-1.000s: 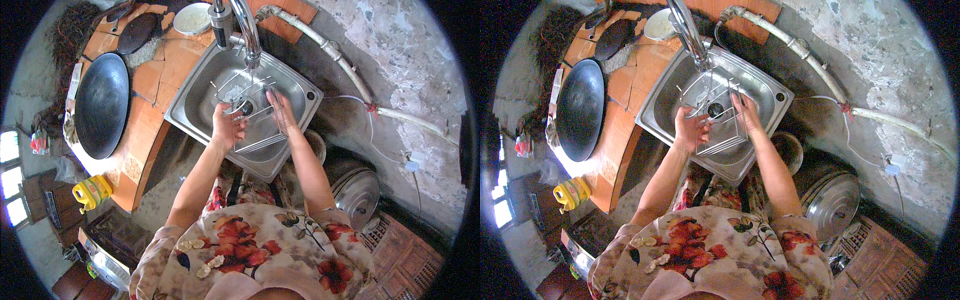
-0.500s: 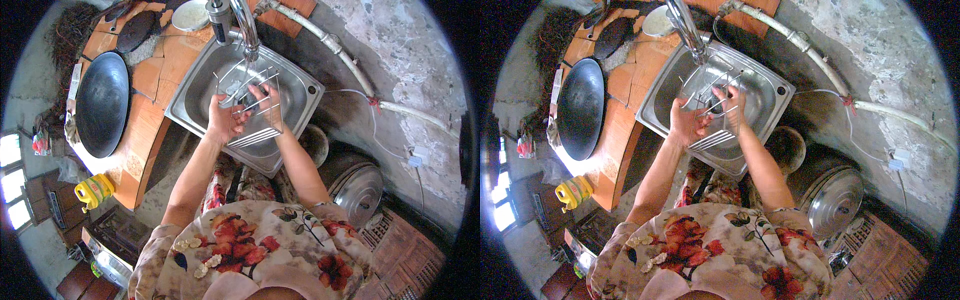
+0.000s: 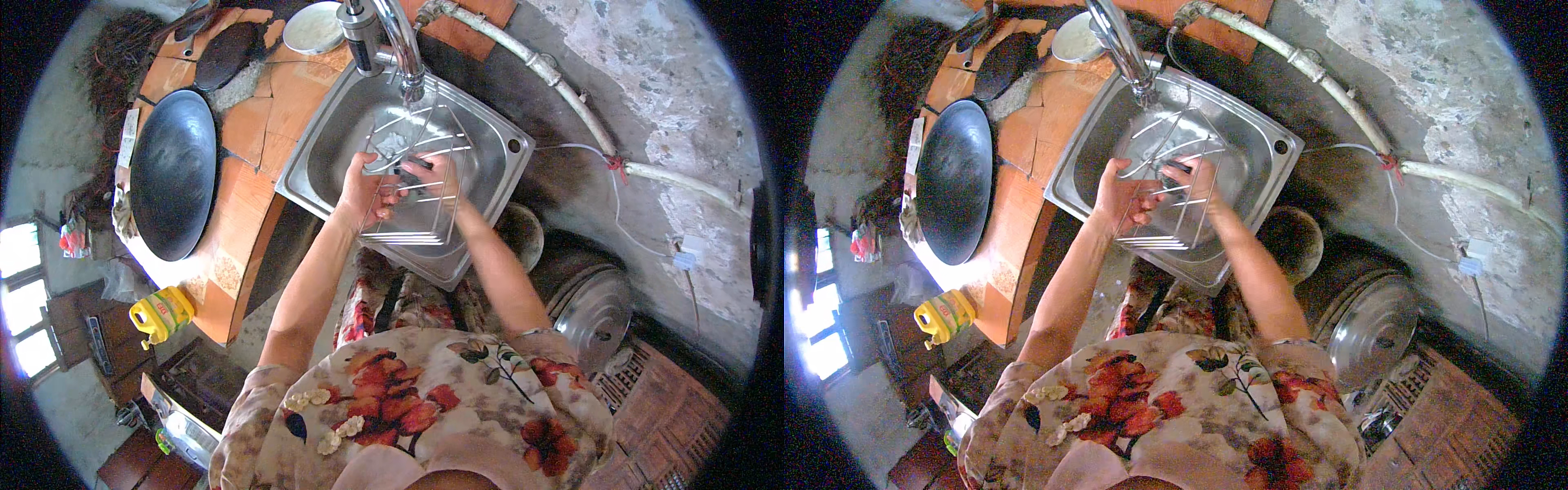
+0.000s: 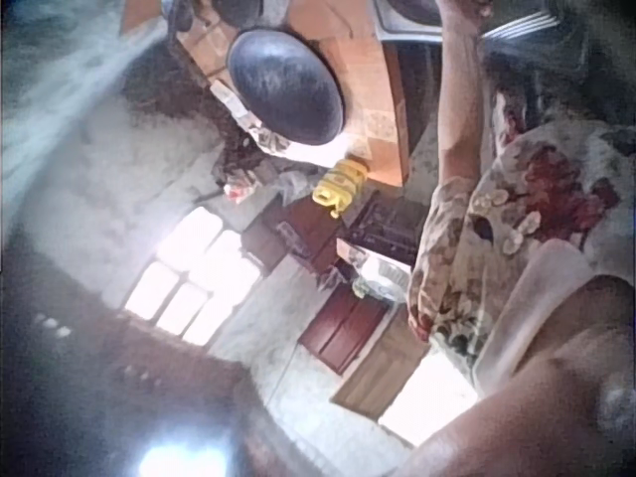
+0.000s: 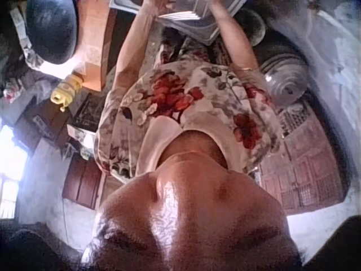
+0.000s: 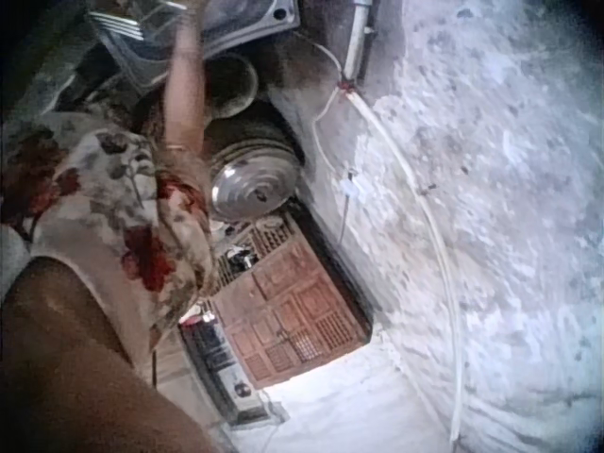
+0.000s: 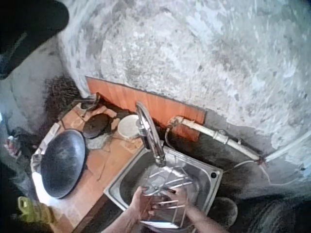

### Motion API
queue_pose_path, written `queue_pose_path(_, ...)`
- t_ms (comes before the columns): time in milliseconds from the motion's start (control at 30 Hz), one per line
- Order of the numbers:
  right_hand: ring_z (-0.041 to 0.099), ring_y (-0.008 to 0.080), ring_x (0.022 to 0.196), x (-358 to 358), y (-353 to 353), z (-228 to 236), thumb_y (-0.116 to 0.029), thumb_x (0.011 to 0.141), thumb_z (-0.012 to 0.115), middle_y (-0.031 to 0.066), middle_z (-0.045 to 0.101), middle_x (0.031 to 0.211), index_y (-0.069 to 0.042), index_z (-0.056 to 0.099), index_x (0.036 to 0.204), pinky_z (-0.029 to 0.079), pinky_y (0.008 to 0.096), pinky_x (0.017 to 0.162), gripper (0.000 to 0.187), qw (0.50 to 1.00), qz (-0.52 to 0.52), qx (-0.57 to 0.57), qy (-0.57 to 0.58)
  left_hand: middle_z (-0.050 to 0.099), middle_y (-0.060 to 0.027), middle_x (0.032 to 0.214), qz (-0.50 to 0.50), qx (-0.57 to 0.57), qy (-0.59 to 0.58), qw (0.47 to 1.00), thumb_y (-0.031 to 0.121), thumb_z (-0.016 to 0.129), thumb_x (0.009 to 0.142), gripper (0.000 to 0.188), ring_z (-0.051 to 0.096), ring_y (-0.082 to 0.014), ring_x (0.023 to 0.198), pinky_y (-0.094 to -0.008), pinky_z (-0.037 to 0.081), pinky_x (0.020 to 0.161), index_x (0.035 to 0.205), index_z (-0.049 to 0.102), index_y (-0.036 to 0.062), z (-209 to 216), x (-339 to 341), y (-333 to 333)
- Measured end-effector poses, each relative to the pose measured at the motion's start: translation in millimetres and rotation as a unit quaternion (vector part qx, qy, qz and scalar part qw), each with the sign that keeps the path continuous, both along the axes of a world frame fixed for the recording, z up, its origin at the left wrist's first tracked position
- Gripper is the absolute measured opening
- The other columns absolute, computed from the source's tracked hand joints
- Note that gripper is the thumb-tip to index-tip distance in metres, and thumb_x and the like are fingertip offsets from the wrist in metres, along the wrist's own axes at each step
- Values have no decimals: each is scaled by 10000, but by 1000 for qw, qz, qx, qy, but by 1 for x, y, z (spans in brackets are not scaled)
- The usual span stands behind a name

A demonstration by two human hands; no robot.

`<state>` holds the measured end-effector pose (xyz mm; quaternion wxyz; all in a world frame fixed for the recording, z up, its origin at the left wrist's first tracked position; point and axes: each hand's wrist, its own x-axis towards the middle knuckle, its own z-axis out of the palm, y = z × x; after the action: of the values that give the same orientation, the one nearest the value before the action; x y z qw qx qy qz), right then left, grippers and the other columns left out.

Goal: The person washes a metal rack in a sink using a scrub pad and water, scrubbing the wires and frame from multiple angles before rinsing it under the faucet.

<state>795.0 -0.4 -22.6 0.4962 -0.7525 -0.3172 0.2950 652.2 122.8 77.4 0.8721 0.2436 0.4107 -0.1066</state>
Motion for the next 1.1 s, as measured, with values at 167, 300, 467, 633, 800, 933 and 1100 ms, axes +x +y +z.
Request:
queue_pose_path(167, 600, 128, 796, 48, -48, 7, -220, 795, 741, 57, 684, 873, -11, 689, 1009, 465, 280, 753, 304, 988, -73, -11, 136, 595, -155, 893, -46, -8, -40, 998, 651, 443, 719, 800, 481, -136, 591, -224, 279, 425, 1112, 503, -43, 0, -5, 26)
queue_pose_path(300, 580, 127, 880, 67, -43, 36, -247, 830, 721, 48, 651, 993, 19, 636, 1086, 434, 270, 789, 379, 937, -132, 84, 313, 597, -156, 913, -111, -42, -88, 989, 654, 429, 725, 861, 505, -131, 632, -209, 285, 428, 1196, 482, -64, 5, -6, 34)
queue_pose_path(467, 585, 128, 888, 76, -19, 50, -247, 821, 722, 48, 647, 1016, 17, 625, 1104, 438, 262, 781, 398, 945, 14, 34, 326, 592, -141, 940, -188, -105, -194, 957, 671, 434, 695, 982, 461, -100, 619, -201, 341, 442, 1305, 412, -99, 14, 0, 33)
queue_pose_path(633, 610, 142, 952, 88, -5, 62, -186, 811, 696, 64, 661, 1048, 23, 612, 1153, 465, 267, 826, 409, 854, 314, -41, 412, 581, -209, 980, -251, -160, -213, 931, 656, 379, 719, 960, 442, -125, 585, -192, 325, 438, 1301, 434, -106, 9, 7, 42)
queue_pose_path(800, 618, 133, 929, 79, -4, 71, -150, 806, 686, 78, 683, 996, 23, 648, 1074, 472, 262, 820, 322, 848, 371, -20, 378, 578, -229, 969, -327, -124, -249, 903, 645, 399, 714, 958, 453, -129, 582, -203, 334, 414, 1298, 431, -114, 19, 19, 44)
queue_pose_path(933, 602, 91, 816, 69, -3, 57, -196, 807, 704, 64, 694, 921, -1, 676, 1013, 464, 251, 759, 285, 889, 303, -14, 344, 583, -224, 959, -301, -167, -197, 918, 655, 453, 683, 998, 481, -108, 592, -212, 377, 451, 1314, 406, -118, 10, 20, 49)
queue_pose_path(1100, 616, 106, 833, 80, -2, 48, -162, 851, 667, 96, 679, 924, -6, 634, 1110, 489, 241, 748, 304, 944, 321, -64, -48, 580, -189, 937, -299, -118, -89, 943, 629, 377, 737, 905, 447, -103, 589, -205, 356, 428, 1280, 464, -89, 5, 20, 48)
